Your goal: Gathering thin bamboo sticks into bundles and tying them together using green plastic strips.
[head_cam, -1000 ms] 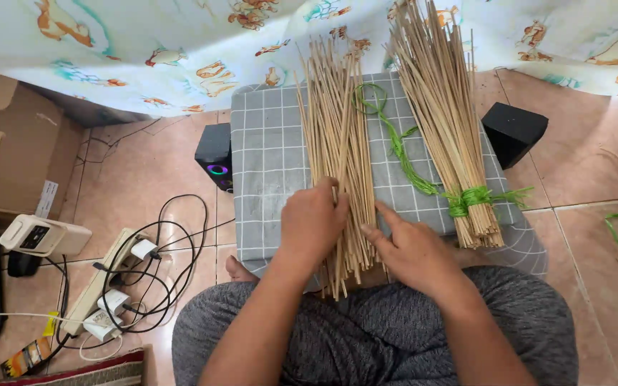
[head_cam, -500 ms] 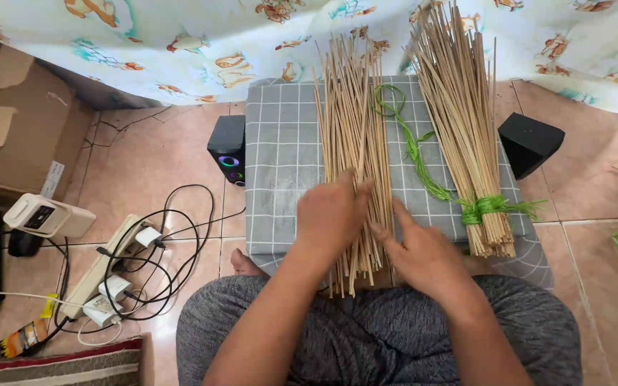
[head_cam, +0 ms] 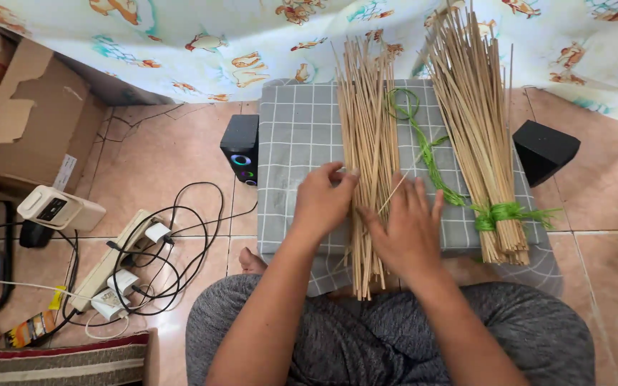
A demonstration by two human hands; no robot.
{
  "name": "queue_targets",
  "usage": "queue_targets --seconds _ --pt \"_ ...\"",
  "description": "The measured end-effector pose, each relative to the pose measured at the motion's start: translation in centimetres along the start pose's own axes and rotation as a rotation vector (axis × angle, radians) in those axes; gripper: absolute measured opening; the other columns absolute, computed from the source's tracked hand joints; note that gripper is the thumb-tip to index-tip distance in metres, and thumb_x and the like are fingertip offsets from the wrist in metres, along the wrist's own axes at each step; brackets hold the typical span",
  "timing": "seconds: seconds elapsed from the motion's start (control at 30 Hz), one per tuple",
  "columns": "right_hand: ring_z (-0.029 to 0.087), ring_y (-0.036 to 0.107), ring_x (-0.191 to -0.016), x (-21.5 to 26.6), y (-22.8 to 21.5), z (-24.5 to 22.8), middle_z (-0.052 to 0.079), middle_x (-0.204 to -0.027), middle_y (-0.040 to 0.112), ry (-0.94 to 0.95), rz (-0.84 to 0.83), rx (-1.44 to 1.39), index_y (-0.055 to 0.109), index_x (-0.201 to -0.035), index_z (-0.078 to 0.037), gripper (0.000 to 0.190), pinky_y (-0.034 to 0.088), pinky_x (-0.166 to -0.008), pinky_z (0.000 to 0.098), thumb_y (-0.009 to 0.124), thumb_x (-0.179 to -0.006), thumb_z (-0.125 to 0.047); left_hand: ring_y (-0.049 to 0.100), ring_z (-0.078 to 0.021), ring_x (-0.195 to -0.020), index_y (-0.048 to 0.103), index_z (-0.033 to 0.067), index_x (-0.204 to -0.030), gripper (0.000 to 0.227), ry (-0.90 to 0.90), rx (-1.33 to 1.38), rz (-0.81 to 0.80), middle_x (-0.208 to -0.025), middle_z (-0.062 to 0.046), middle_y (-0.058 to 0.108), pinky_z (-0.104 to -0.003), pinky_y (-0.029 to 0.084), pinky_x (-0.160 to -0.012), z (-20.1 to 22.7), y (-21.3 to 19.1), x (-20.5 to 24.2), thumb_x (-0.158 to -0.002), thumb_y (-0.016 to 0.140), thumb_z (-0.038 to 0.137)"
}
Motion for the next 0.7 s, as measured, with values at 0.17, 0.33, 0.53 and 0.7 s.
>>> queue_targets --seconds 0.17,0.33,0.53,0.7 --pt "0.051 0.036 -0.145 0.4 0.4 -0.4 0.035 -0.15 0.045 -0.039 -0.017 -0.084 0.031 -0.156 0.009 0.087 0.007 -0.119 0.0713 0.06 -0.096 -0.046 0.073 -0.0406 -0.102 0.067 0.0004 -0.132 0.063 -0.024 0.137 -0.026 -0.111 -0.017 0.077 -0.055 0.054 -0.095 -1.0 1.1 -0.5 -0.085 0.065 0.041" --pt "0.046 0.033 -0.148 -0.1 -0.6 -0.6 0.033 -0.151 0.045 0.059 -0.042 -0.215 0.031 -0.155 0.009 0.08 0.004 -0.123 0.0649 0.057 -0.097 -0.039 0.07 -0.0453 -0.11 0.068 -0.0018 -0.131 0.063 -0.023 0.145 -0.069 -0.112 -0.02 0.076 -0.054 0.055 -0.092 0.3 0.8 0.4 -0.086 0.065 0.041" --pt "0.047 0.047 -0.138 -0.3 0.8 1.3 0.028 -0.135 0.059 -0.048 0.047 -0.144 0.057 -0.138 0.005 0.053 0.017 -0.118 0.069 0.047 -0.108 -0.037 0.069 -0.0432 -0.114 0.069 0.001 -0.13 0.054 0.041 -0.098 -0.072 -0.114 -0.016 0.076 -0.054 0.053 -0.098 1.0 0.8 1.1 -0.09 0.058 0.036" --pt "0.032 0.067 -0.078 -0.7 0.8 2.9 0.01 -0.084 0.062 -0.058 0.374 -0.386 0.079 -0.091 -0.009 0.02 0.05 -0.077 0.0411 0.071 -0.099 -0.025 0.069 -0.0511 -0.106 0.069 -0.0063 -0.125 0.049 0.207 -0.251 -0.006 -0.107 -0.025 0.074 -0.06 0.053 -0.093 1.4 0.6 1.4 -0.09 0.061 0.028"
Point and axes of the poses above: each hand's wrist, its own x-axis away from the middle knuckle, its own y-axis out of the palm, z = x × y, the point moved 2 cm from there along -x, towards the middle knuckle
